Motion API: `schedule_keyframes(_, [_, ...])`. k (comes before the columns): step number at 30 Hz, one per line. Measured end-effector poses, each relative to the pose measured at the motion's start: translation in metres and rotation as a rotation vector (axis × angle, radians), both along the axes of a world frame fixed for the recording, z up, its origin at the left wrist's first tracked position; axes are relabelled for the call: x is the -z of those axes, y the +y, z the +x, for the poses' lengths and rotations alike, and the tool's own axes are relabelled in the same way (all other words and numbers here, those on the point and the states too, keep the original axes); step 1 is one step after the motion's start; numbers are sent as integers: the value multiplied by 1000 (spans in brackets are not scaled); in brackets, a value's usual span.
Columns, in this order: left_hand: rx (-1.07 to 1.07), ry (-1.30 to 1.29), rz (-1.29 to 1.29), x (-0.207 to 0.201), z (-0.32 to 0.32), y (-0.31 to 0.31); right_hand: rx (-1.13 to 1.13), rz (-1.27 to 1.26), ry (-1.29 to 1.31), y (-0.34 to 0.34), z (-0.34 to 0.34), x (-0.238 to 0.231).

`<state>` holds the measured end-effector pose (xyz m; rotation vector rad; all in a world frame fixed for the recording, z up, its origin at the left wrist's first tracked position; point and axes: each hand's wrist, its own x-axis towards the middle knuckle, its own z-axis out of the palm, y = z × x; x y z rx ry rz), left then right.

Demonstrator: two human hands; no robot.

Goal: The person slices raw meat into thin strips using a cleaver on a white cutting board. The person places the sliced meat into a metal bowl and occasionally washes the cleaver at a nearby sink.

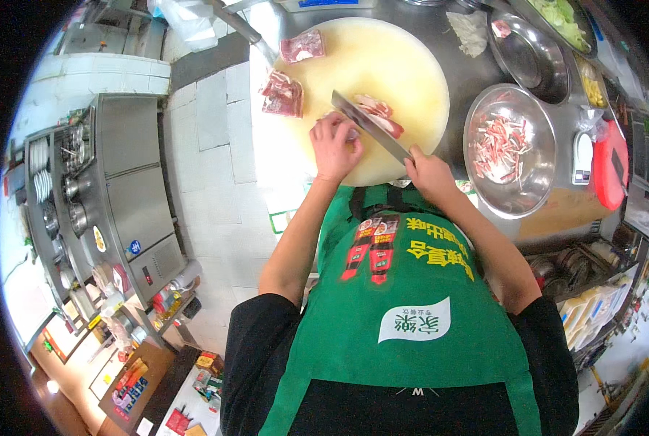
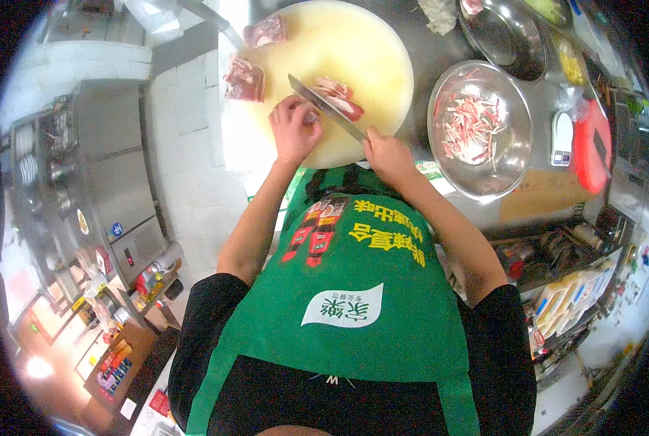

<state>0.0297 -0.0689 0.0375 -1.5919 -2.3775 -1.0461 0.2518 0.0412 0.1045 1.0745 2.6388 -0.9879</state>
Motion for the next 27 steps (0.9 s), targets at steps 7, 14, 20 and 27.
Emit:
schedule_keyframes(7, [63,-5,-65,-30,-30,-30,651,-1074,546,22,16,12])
schedule_keyframes(14, [26,-425,-116,-40,1,12,649,-1409,505,42,36,39])
schedule_keyframes(20, [112,-511,-121,-16,21,49,884,-1066,450,26,69,93])
schedule_keyframes(27, [71,-897,-33,-6,25,44,902,-959,493,15,81,98])
